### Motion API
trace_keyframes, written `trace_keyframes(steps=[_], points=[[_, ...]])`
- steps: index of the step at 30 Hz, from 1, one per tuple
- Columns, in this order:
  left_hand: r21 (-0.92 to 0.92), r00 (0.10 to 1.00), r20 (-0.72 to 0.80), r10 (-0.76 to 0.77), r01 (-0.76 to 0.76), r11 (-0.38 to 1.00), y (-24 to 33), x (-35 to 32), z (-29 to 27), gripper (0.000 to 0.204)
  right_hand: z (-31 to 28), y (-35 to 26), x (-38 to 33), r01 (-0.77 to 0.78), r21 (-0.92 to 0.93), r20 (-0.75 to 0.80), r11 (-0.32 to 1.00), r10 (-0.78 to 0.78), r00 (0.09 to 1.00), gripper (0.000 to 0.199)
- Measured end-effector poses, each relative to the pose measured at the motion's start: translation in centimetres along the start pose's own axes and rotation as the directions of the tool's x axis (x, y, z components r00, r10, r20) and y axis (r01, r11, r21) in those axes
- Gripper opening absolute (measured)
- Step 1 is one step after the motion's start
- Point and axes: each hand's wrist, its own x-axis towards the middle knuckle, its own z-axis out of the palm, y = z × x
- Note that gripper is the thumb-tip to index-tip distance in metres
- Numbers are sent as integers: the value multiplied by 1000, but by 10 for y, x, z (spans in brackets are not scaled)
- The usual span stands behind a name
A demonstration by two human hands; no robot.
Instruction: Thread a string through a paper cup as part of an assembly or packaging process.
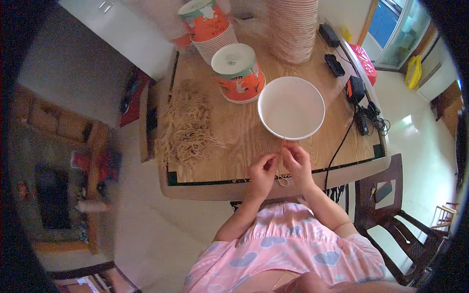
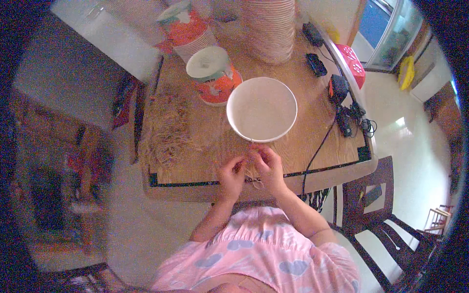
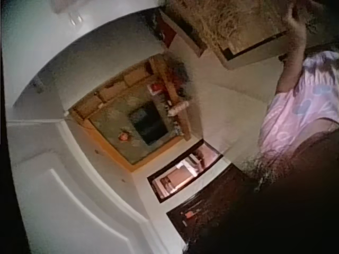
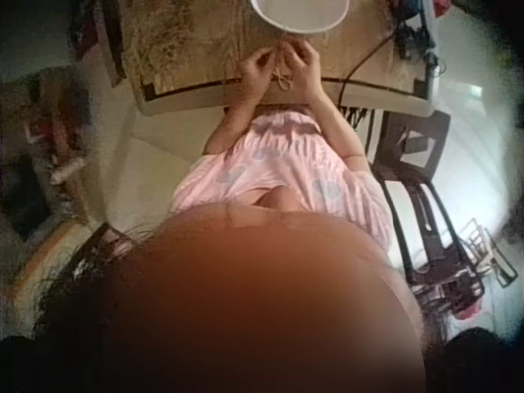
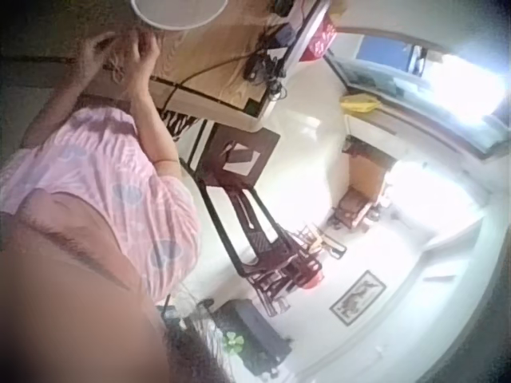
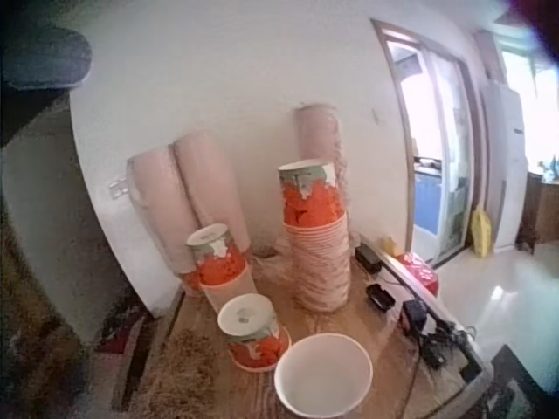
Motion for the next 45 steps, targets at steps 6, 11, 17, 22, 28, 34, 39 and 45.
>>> trace_keyframes(steps=[6, 11, 17, 22, 28, 34, 39, 45], points=[[-1, 996, 81, -36, 36, 999, 7, -4, -5, 11, 2, -18, 6, -203, 186, 62, 961, 195, 979, 16], [-40, 991, 96, 98, -95, 995, 12, -5, -5, 7, 11, -28, 8, -144, 345, -32, 927, 165, 986, 12], [-6, 978, 130, 163, -164, 986, 22, -14, -26, 7, -46, -30, 31, -107, 256, 87, 961, 88, 992, 13], [115, 974, 146, 175, -193, 974, 8, -14, -60, 8, -74, -72, 40, -114, -6, 172, 994, 113, 979, 23], [273, 946, 262, 191, -262, 926, 27, -11, -103, 7, -125, -77, 106, -182, -180, 276, 967, 227, 934, 31], [95, 882, 463, 82, -141, 985, 54, -13, -124, 6, -137, -94, 148, -255, -292, 411, 922, 362, 836, 26], [-352, 872, 489, 25, 171, 920, 69, 2, -111, 7, -121, -124, 149, 52, -834, 266, 549, 317, 911, 15], [-336, 900, 408, 156, -11, 942, 114, 49, -82, 8, -67, -162, 86, 485, -478, 342, 732, -354, 871, 18]])
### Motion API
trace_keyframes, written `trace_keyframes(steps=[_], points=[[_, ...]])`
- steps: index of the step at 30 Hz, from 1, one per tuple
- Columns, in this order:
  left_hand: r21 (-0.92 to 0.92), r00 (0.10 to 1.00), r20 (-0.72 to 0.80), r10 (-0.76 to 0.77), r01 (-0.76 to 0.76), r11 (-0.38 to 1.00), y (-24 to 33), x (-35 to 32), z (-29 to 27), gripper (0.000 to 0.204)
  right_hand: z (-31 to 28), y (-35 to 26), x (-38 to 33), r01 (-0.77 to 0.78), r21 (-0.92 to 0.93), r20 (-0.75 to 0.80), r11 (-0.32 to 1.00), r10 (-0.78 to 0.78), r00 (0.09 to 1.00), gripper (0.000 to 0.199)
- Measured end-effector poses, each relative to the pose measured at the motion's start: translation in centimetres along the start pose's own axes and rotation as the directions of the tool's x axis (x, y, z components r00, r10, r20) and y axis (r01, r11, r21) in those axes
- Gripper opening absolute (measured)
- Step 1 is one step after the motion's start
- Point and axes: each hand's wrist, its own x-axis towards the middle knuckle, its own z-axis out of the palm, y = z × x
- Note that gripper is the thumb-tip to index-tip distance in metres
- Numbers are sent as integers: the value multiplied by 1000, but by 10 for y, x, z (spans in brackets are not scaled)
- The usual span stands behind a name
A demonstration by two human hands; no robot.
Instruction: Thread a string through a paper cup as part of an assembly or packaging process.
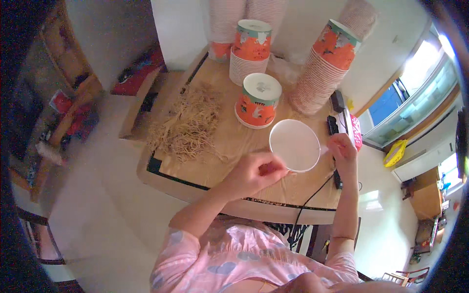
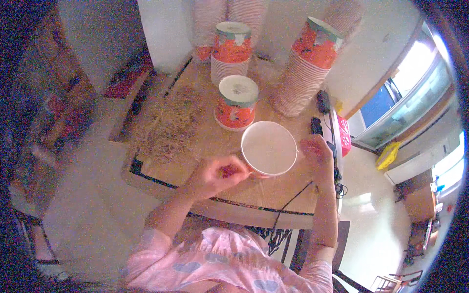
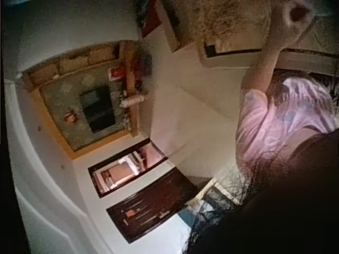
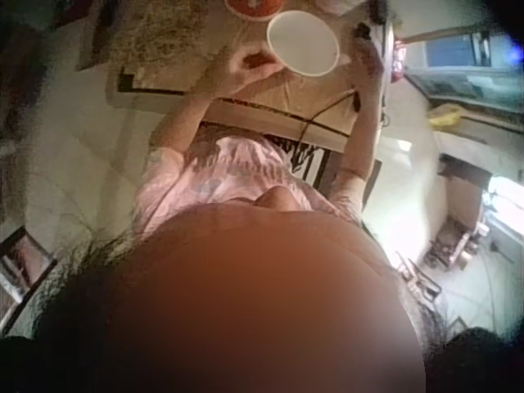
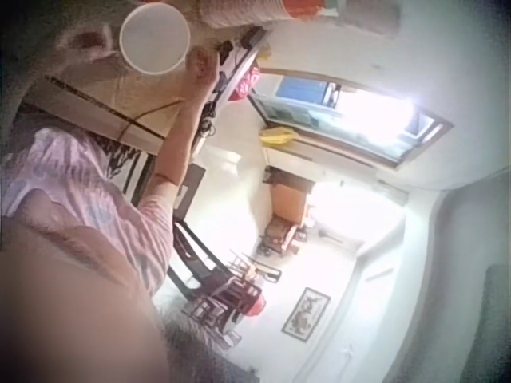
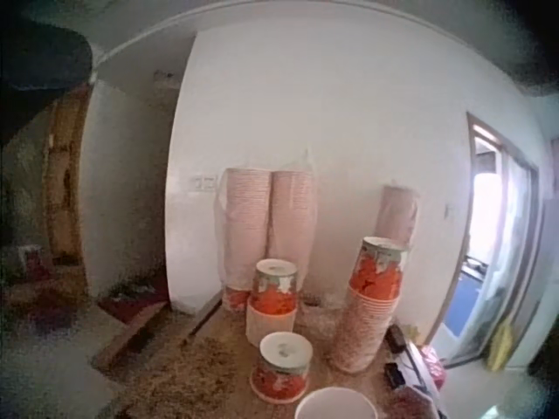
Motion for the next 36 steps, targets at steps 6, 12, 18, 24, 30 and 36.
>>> trace_keyframes(steps=[6, 12, 18, 24, 30, 36], points=[[254, 950, 83, 301, -313, 915, 42, 65, 16, 11, 19, -103, -4, -116, 308, 288, 944, 23, 957, 38], [433, 952, -4, 305, -273, 859, 31, 89, -3, 12, -18, -112, 15, -34, -54, 49, 998, 37, 998, 6], [790, 962, -108, 250, -70, 610, -61, 107, -20, 26, -43, -121, 27, 62, 201, 6, 978, -64, 998, 12], [641, 986, -160, -55, 146, 754, -85, 95, -15, 23, -70, -135, 27, 206, 318, -191, 925, -151, 970, 16], [636, 977, -210, -34, 162, 754, -86, 60, -6, 20, -81, -161, 27, 342, 266, -311, 901, -256, 916, 26], [521, 919, -395, 5, 220, 825, -90, 5, 15, 19, -87, -164, -1, 150, 99, -239, 984, -123, 963, 41]])
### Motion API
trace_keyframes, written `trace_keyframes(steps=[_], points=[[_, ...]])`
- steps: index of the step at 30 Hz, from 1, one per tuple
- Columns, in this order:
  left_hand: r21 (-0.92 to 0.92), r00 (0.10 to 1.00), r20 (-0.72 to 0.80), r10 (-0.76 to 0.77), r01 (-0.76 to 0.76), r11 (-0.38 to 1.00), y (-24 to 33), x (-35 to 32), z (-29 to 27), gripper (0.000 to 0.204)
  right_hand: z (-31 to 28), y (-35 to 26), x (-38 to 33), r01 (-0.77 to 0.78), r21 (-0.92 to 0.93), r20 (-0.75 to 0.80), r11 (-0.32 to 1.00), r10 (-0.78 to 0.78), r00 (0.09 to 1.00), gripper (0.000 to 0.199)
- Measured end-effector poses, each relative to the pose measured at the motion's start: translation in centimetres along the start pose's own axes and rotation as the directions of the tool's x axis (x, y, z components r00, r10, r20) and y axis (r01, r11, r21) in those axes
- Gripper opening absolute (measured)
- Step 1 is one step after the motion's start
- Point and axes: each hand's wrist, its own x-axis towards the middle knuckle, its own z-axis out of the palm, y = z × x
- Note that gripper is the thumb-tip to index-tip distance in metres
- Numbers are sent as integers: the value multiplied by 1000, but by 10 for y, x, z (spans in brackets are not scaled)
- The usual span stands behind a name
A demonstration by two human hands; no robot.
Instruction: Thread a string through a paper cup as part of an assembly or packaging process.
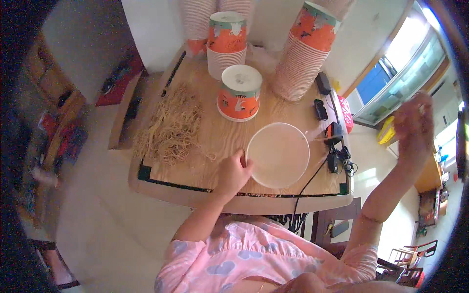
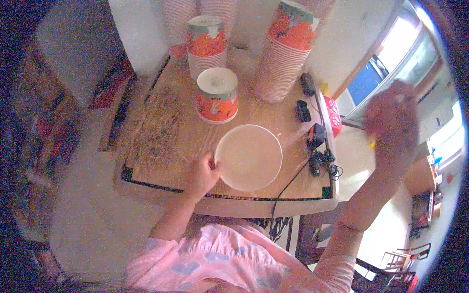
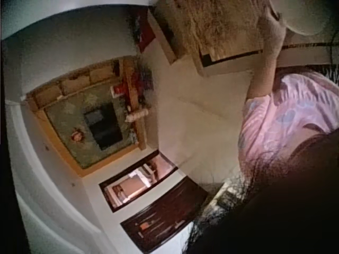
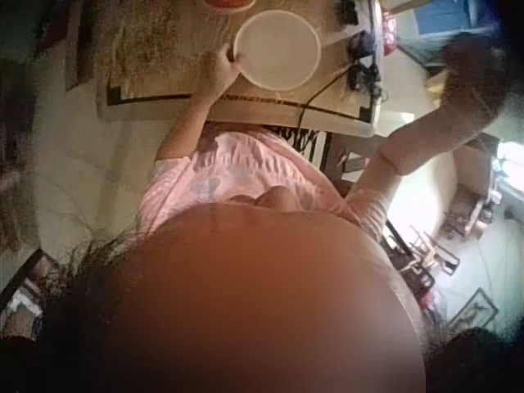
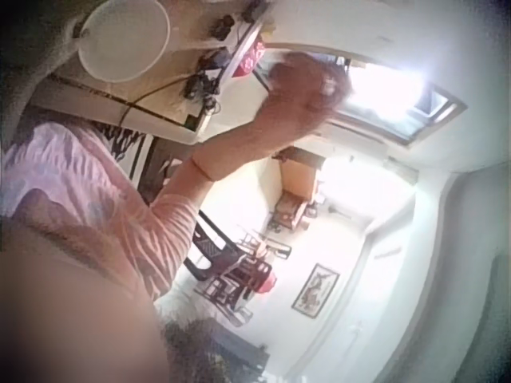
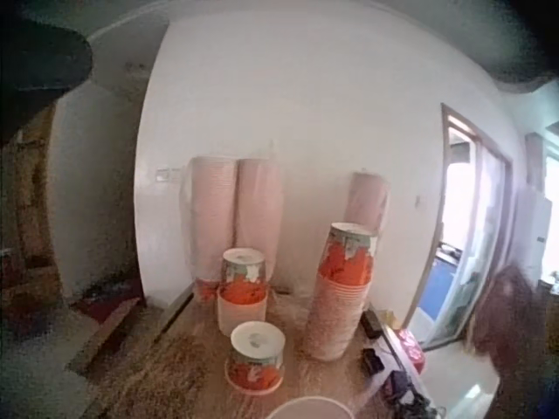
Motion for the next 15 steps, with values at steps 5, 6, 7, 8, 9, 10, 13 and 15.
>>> trace_keyframes(steps=[5, 6, 7, 8, 9, 10, 13, 15], points=[[-259, 991, -74, -111, 89, 962, -18, -41, 12, 24, 96, 49, -49, 350, -238, 826, 906, -1, 564, 8], [-337, 992, -55, -114, 89, 937, -10, -43, 12, 23, 100, 66, -59, 362, -263, 828, 894, 16, 561, 7], [-333, 992, -50, -118, 95, 938, -8, -45, 13, 23, 105, 83, -68, 376, -277, 835, 884, 28, 549, 5], [-311, 993, -57, -101, 79, 947, -8, -47, 13, 23, 110, 95, -76, 373, -274, 836, 887, 28, 547, 5], [-291, 995, -62, -79, 58, 955, -8, -47, 13, 22, 114, 105, -83, 380, -341, 815, 860, 69, 575, 5], [-290, 995, -64, -82, 60, 955, -9, -49, 12, 22, 119, 115, -90, 386, -403, 793, 830, 107, 599, 5], [-407, 978, 32, -207, 202, 891, -13, -59, 11, 22, 130, 137, -109, 381, -363, 782, 851, 55, 621, 10], [-579, 962, 120, -244, 267, 770, -20, -66, 15, 12, 133, 143, -118, 354, -394, 764, 848, 89, 639, 11]])
